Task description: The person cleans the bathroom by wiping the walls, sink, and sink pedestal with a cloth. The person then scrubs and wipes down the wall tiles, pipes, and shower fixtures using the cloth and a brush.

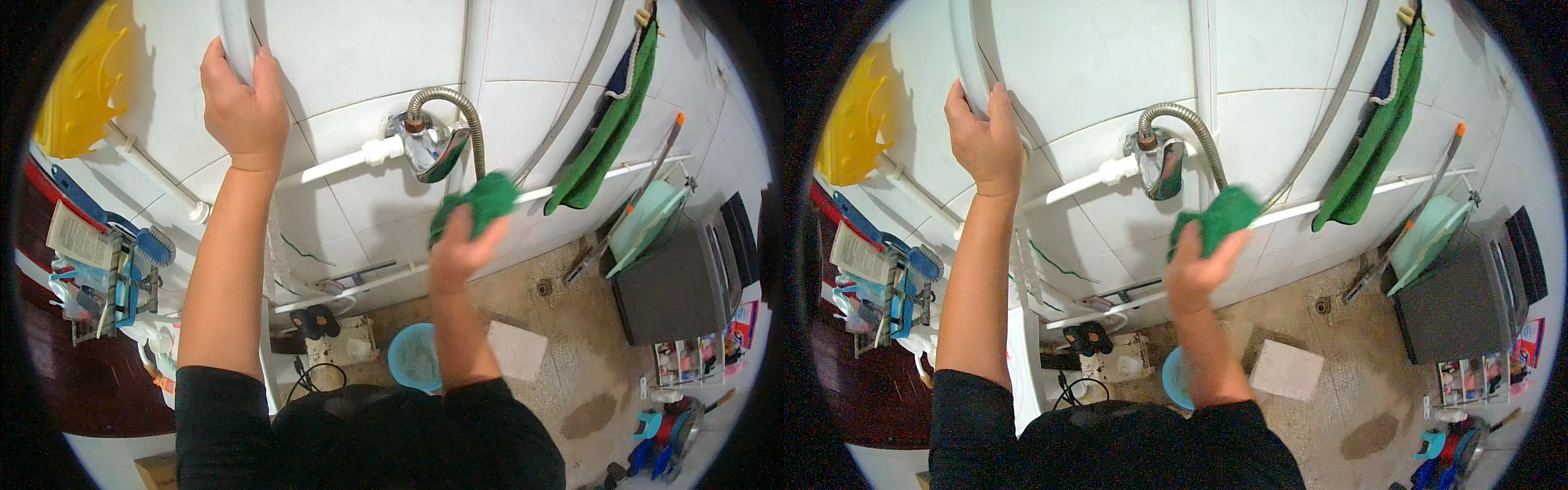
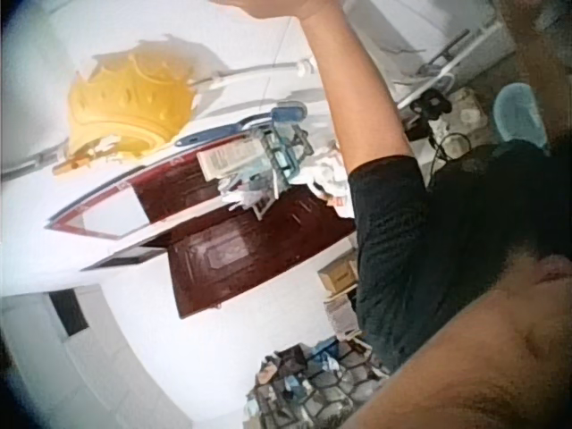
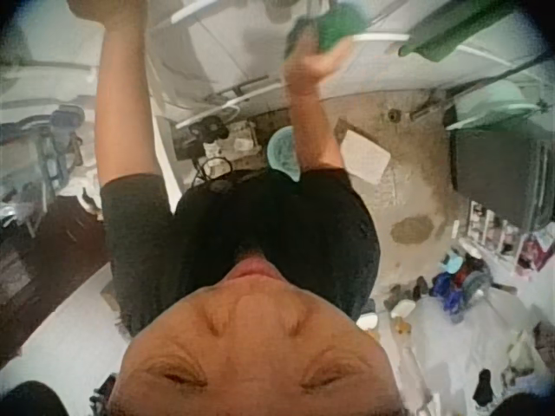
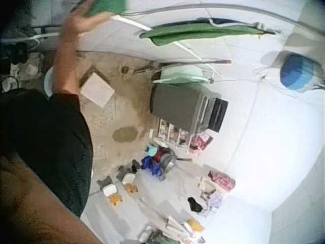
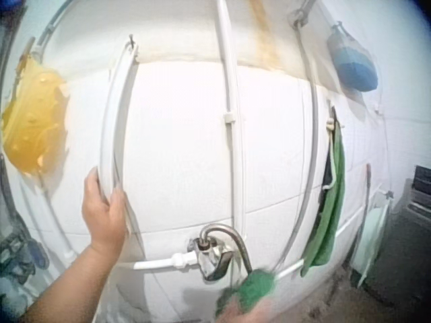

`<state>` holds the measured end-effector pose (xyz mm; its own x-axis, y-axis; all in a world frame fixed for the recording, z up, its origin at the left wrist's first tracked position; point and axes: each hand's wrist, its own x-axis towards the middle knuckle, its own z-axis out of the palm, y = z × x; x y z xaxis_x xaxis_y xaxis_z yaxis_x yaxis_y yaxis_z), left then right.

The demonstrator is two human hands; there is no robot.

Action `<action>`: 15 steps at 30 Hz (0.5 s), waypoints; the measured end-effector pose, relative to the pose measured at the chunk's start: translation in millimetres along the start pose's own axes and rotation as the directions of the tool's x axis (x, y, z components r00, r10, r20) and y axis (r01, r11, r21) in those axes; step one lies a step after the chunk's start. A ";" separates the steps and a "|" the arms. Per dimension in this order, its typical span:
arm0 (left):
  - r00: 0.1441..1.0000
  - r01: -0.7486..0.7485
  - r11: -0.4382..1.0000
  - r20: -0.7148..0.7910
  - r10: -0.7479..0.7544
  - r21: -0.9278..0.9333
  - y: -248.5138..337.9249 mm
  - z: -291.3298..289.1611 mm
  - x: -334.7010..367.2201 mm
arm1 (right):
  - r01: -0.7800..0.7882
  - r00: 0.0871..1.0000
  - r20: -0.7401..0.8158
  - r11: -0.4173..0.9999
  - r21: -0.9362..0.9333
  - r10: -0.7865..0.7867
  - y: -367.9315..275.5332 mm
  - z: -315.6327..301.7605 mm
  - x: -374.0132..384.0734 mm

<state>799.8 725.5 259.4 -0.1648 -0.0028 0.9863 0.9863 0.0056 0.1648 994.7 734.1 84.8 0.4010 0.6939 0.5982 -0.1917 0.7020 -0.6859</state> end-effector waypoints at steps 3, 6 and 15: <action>0.999 -0.046 0.999 0.003 0.046 0.014 5.5 -0.9 -1.7 | 0.153 0.861 0.504 0.913 -0.379 0.065 38.5 21.4 -96.3; 0.999 -0.035 0.999 -0.005 0.035 -0.021 0.3 1.2 -3.4 | 0.518 0.623 0.710 0.854 -0.058 -0.329 48.1 71.0 -128.0; 0.999 -0.053 0.994 0.006 0.054 -0.099 -2.9 -2.1 -2.7 | 0.232 0.955 0.274 0.858 -0.458 -0.112 87.7 51.7 -63.3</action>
<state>797.3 723.4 256.2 -0.1114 0.0037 0.9938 0.9894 -0.0929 0.1112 906.3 760.0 8.2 0.1591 0.6278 0.7620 0.3393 0.6900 -0.6393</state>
